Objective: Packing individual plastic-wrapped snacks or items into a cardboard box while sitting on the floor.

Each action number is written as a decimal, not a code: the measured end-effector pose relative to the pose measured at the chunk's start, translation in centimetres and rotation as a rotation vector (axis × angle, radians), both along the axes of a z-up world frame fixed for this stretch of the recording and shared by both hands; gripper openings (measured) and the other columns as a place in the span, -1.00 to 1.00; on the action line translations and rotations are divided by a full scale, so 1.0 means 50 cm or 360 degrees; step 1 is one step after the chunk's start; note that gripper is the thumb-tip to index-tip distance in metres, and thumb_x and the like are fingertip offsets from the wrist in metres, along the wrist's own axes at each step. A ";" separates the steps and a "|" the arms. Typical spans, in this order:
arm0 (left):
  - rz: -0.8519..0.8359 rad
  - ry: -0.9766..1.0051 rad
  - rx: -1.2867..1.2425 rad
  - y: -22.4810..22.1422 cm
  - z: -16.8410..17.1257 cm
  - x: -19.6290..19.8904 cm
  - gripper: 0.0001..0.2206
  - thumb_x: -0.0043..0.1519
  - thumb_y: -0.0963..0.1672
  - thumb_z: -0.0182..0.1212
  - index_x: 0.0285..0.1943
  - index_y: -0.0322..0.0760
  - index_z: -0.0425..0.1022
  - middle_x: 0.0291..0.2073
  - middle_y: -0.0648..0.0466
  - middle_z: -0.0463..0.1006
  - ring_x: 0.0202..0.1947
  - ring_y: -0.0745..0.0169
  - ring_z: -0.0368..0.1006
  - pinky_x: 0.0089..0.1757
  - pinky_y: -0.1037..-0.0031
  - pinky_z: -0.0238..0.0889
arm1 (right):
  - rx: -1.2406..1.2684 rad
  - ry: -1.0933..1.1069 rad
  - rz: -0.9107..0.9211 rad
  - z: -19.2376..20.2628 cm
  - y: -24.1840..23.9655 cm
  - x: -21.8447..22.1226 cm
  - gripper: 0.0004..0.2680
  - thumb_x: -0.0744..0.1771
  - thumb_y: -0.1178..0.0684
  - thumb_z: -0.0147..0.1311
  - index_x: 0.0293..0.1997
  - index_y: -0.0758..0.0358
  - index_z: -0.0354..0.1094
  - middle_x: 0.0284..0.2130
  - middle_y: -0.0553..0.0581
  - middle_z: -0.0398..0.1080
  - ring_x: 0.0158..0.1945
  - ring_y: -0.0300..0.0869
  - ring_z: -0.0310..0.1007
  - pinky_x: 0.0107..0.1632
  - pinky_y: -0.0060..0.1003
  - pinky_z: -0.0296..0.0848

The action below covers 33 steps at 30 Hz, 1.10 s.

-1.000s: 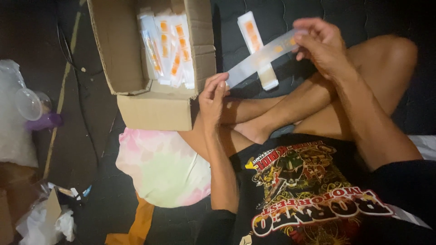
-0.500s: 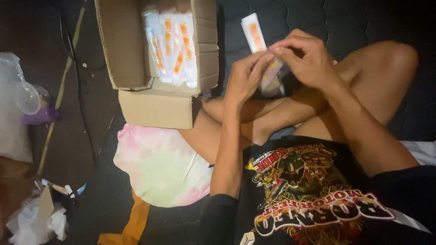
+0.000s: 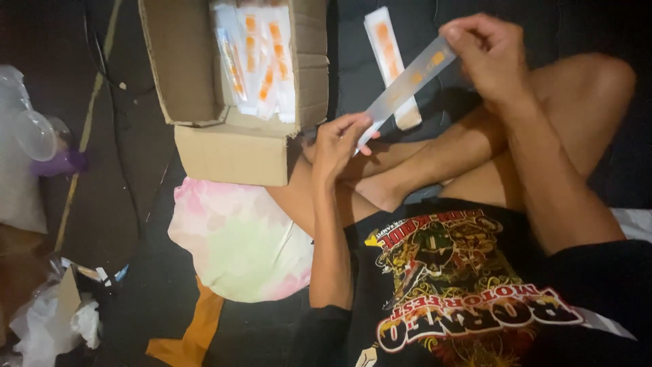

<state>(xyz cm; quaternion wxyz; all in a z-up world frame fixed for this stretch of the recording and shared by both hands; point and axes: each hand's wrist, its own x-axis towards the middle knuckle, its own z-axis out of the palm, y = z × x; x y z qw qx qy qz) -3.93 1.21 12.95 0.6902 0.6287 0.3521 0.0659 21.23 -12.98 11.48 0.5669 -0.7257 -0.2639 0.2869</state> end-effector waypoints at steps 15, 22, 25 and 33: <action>0.0109 -0.0034 0.0379 0.000 -0.034 -0.008 -0.56 0.32 0.02 0.21 0.37 -0.10 0.45 -0.13 0.12 0.38 -0.11 0.30 0.35 -0.03 0.55 0.19 | 0.0003 0.0196 -0.0020 0.036 -0.005 -0.023 -0.74 0.40 0.18 0.25 0.22 0.22 0.34 -0.25 0.01 0.50 -0.29 -0.33 0.55 -0.27 -0.53 0.57; 0.0094 -0.0116 0.0452 0.012 -0.055 -0.003 -0.71 0.29 -0.03 0.29 0.14 -0.13 0.53 0.06 0.11 0.58 0.10 0.27 0.43 0.11 0.50 0.21 | 0.0062 -0.0065 0.0042 0.042 -0.012 -0.026 -0.94 0.45 0.17 0.20 -0.01 0.31 0.48 -0.21 0.18 0.55 -0.29 -0.26 0.56 -0.21 -0.53 0.51; -0.0195 0.0223 0.0951 0.007 -0.018 0.026 -0.28 0.14 0.19 0.30 0.45 -0.06 0.28 0.39 -0.02 0.37 0.41 0.00 0.26 0.30 0.10 -0.01 | 0.0092 -0.0029 0.0142 0.036 -0.006 -0.048 -0.93 0.45 0.17 0.20 -0.01 0.33 0.46 -0.20 0.16 0.53 -0.28 -0.24 0.54 -0.13 -0.49 0.51; -0.0222 -0.0313 0.0370 0.001 -0.011 0.127 -0.77 0.30 -0.05 0.26 0.03 -0.19 0.67 -0.21 0.14 0.72 -0.27 0.40 0.69 -0.34 0.72 0.36 | 0.0019 0.0014 0.0180 0.050 0.004 -0.068 -0.93 0.44 0.15 0.21 0.00 0.28 0.50 -0.38 0.12 0.51 -0.38 -0.31 0.51 -0.32 -0.53 0.42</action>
